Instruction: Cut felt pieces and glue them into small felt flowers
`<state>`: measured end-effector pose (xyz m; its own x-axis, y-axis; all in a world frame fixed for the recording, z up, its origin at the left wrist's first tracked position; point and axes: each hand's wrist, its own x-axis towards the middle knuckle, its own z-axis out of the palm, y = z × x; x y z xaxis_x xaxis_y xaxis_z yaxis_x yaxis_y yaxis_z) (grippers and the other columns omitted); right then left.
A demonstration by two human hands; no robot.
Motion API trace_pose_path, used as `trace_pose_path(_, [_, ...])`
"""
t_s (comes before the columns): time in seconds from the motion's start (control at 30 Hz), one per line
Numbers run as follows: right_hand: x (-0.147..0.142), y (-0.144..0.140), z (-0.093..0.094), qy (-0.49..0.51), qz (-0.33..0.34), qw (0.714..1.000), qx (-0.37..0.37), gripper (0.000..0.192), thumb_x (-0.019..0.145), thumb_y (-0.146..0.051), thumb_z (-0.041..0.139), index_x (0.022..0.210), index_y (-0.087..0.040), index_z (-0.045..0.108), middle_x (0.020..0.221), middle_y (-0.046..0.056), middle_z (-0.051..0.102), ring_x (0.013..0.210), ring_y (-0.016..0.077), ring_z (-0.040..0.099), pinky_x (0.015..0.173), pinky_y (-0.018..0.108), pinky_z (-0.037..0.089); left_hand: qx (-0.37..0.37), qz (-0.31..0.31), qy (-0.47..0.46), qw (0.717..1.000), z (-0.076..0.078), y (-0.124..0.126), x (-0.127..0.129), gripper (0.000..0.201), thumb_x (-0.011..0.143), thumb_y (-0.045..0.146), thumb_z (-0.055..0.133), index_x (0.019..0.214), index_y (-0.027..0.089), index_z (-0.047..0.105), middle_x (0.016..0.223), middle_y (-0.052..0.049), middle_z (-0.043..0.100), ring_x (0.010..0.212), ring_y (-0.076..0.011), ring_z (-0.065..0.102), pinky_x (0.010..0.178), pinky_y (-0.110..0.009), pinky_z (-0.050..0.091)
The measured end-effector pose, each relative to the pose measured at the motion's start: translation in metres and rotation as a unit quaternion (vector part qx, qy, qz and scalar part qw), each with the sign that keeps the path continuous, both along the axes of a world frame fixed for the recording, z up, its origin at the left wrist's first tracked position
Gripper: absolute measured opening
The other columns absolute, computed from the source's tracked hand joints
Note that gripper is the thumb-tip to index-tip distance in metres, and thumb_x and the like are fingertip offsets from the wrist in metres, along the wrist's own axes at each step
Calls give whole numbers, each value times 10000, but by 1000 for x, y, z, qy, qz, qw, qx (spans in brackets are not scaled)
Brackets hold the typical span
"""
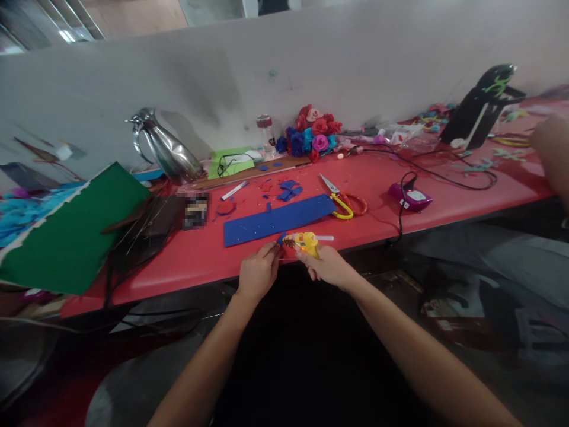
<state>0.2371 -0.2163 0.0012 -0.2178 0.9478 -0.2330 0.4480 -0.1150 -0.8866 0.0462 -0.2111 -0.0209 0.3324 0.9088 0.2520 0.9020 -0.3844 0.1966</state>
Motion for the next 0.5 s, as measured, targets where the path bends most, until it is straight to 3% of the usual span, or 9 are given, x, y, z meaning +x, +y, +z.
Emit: trace_pose_path(0.5, [-7,4,11,-24,0,999,27,466,790,-604,477,546,-207,471,412,-15,514,387,101,465,451,235,357,48,-11,29,998,-3,2,-1,337,938,244,382,1177,158,603,1147,-113,658,922,-186,663,765,-285,528])
